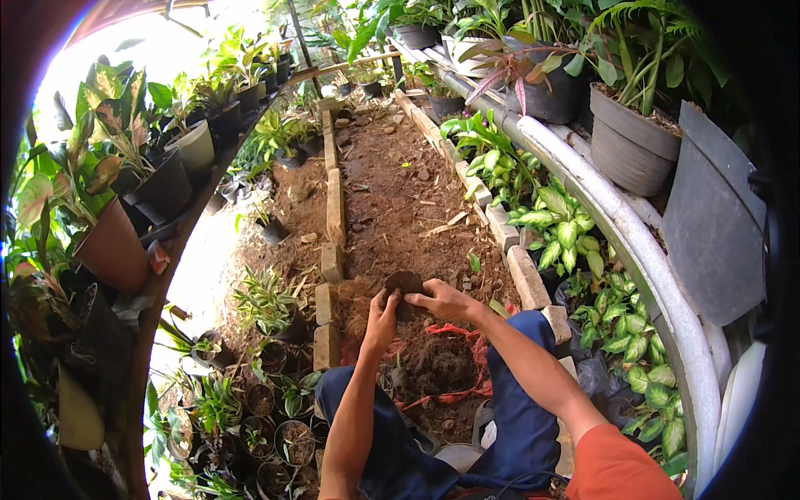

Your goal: The person sits in a garden area and repeatedly scoops soil from a red mesh bag, then rolls and shapes it into compact balls using both hands. The person occasionally picks up a small sprout and places it into the soil ball before continuing to form more.

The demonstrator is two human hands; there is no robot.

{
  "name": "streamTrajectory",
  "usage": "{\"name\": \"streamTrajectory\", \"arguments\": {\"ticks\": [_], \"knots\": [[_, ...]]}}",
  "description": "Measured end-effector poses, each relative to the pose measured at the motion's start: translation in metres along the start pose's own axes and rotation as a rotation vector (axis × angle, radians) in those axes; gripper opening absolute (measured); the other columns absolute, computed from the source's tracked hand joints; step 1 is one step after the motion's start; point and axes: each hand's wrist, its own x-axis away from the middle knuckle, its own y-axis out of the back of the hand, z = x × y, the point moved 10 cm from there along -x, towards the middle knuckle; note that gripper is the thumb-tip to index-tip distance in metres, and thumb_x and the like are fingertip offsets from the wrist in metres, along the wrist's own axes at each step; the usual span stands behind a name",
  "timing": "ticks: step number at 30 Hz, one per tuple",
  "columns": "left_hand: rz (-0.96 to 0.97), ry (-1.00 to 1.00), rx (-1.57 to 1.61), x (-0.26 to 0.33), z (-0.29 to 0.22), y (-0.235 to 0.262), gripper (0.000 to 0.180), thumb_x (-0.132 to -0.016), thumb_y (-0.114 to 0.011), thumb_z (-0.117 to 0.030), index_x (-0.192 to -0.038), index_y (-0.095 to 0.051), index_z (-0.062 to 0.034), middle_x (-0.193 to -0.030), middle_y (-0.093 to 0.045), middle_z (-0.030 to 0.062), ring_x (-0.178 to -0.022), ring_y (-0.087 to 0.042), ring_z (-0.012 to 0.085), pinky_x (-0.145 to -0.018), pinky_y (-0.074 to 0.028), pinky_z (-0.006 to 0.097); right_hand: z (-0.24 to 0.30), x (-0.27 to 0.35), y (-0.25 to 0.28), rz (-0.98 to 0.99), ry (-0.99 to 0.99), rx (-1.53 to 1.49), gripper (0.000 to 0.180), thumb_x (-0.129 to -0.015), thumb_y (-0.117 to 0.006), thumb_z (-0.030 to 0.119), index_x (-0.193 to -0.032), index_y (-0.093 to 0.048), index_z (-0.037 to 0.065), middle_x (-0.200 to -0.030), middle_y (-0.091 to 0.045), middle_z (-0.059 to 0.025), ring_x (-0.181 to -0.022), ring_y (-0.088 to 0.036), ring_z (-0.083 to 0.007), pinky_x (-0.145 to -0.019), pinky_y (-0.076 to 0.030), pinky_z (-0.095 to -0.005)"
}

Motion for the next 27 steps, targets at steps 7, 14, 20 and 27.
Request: {"name": "streamTrajectory", "arguments": {"ticks": [7,14,20,27], "knots": [[0.168,0.123,-0.081,-0.016,0.030,0.002,0.062,-0.092,-0.057,-0.044,-0.135,-0.037,-0.0047,-0.122,-0.049,0.0122,-0.100,-0.052,0.0199,-0.085,-0.046,0.035,-0.031,-0.016,0.022,-0.317,0.258,0.111,0.069,-0.085,-0.054,0.065,-0.083,-0.063,-0.004,-0.058,-0.049,-0.0060,-0.060,-0.050,-0.0207,-0.074,-0.043,-0.0422],[0.055,0.032,-0.217,-0.005,0.010,0.001,0.053,-0.093,-0.056,-0.042,-0.128,-0.048,-0.0034,-0.109,-0.057,0.0080,-0.093,-0.057,0.0166,-0.079,-0.048,0.034,-0.028,-0.010,0.011,-0.146,0.220,0.009,0.026,-0.090,-0.062,0.028,-0.099,-0.063,0.003,-0.080,-0.062,-0.0013,-0.064,-0.050,-0.0109,-0.055,-0.042,-0.0340],[0.118,-0.108,0.027,-0.016,0.000,-0.005,0.038,-0.095,-0.056,-0.031,-0.120,-0.055,-0.0012,-0.098,-0.062,0.0058,-0.086,-0.059,0.0129,-0.071,-0.050,0.030,0.003,-0.004,0.013,-0.207,0.225,-0.154,0.043,-0.089,-0.062,0.039,-0.106,-0.062,-0.001,-0.092,-0.066,-0.0143,-0.086,-0.061,-0.0190,-0.080,-0.049,-0.0344],[0.192,-0.169,-0.031,-0.015,-0.006,-0.005,0.032,-0.093,-0.057,-0.023,-0.119,-0.056,-0.0031,-0.105,-0.061,0.0082,-0.091,-0.061,0.0159,-0.075,-0.051,0.031,0.020,0.003,0.037,-0.393,0.257,0.024,0.031,-0.083,-0.071,0.023,-0.107,-0.065,0.003,-0.104,-0.065,-0.0083,-0.095,-0.063,-0.0217,-0.086,-0.050,-0.0343]]}}
